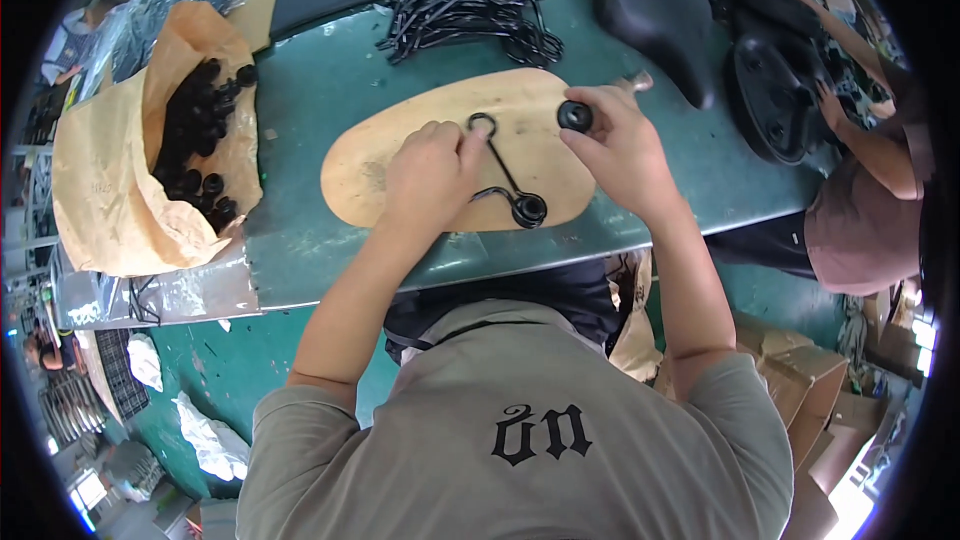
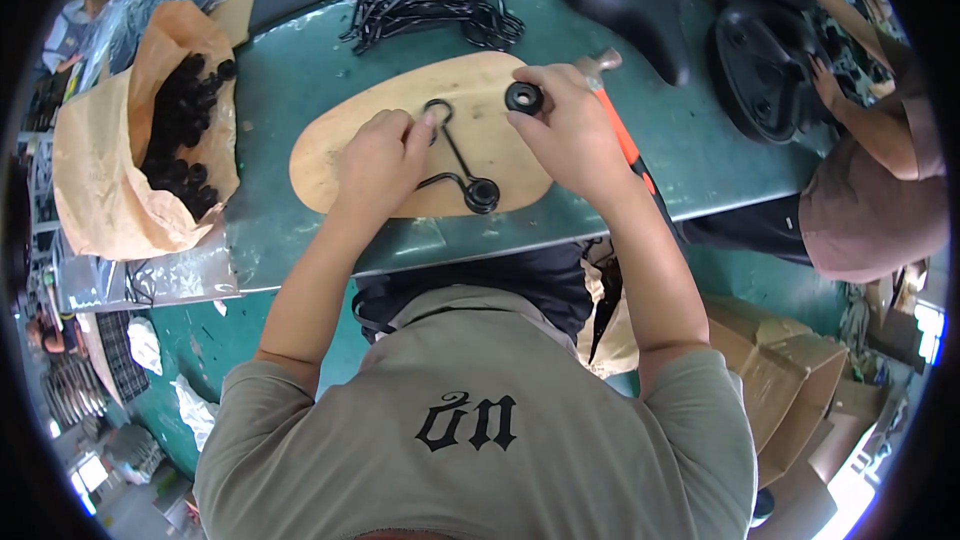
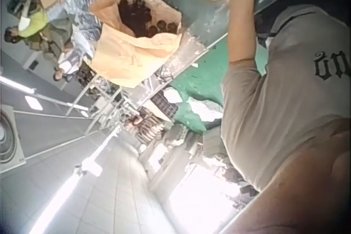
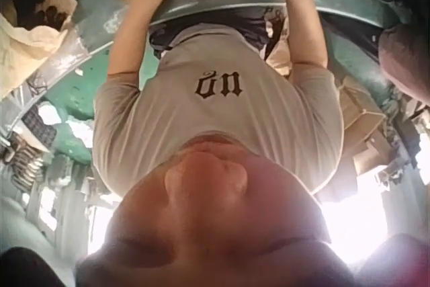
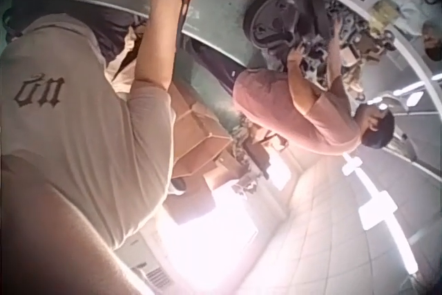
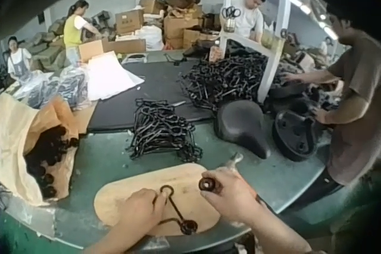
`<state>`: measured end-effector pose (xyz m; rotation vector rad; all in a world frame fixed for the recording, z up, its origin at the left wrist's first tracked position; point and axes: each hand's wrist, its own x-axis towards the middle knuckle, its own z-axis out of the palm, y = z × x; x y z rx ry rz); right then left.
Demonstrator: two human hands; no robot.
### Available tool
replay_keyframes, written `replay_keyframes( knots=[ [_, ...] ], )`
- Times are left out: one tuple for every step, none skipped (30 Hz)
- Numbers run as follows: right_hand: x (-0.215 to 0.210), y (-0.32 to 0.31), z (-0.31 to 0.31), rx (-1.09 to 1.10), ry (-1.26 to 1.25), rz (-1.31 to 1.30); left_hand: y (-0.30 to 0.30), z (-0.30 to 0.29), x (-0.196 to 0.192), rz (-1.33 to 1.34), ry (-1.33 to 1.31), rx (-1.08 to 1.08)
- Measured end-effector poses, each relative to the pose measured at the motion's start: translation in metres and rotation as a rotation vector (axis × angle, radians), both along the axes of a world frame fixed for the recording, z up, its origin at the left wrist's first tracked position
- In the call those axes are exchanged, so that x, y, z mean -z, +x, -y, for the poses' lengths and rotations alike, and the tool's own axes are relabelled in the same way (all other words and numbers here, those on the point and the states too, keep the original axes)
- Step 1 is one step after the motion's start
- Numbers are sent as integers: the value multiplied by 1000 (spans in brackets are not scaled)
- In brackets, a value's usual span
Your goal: Assembling bicycle seats by hammering plastic caps into the base to secure the metal rails while using a template jig.
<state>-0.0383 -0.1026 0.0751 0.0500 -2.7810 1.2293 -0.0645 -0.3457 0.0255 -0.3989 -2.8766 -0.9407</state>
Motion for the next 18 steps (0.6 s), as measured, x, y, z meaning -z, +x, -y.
replay_keyframes(
  knots=[
    [11, -1, -3, -49, 7, 30, 1, -1, 3, 7, 5, 16],
    [19, -4, -4, -98, 15, 55, 0, 2, 4, 66, 7, -1],
    [24, -6, -3, -84, 19, 57, -1, 4, 6, 125, 8, -19],
    [29, -7, 5, -105, -24, 51, 3, 6, 6, 132, 8, -13],
    [35, -9, 11, -127, -67, 42, 5, 7, 3, 63, -2, -29],
    [46, -13, 12, -144, -56, 8, 8, 8, 0, -6, -13, -45],
    [44, -14, 16, -142, -56, 8, 11, 10, -3, -5, -13, -43],
    [40, -15, 20, -136, -23, 33, 19, 13, -5, -70, -87, 50],
    [38, -16, 21, -129, 10, 59, 23, 15, -7, -134, -160, 144],
    [41, -18, 21, -133, 8, 58, 27, 14, -6, -135, -163, 141],
    [48, -20, 20, -119, 6, 28, 30, 12, -2, -71, -85, 116],
    [52, -23, 20, -103, 4, -1, 31, 11, 0, -7, -7, 93],
    [52, -25, 20, -103, 4, 0, 28, 12, -1, -7, -7, 93],
    [51, -28, 21, -108, 1, 18, 22, 13, -3, 43, 64, 19],
    [52, -31, 23, -111, -1, 38, 14, 14, -5, 94, 135, -54],
    [54, -33, 25, -109, -1, 44, 5, 16, -5, 19, 157, -52],
    [55, -36, 28, -158, -33, 20, -3, 15, -6, 24, 157, -53],
    [57, -38, 30, -207, -66, -4, -11, 13, -7, -7, 57, -17]
  ],
)
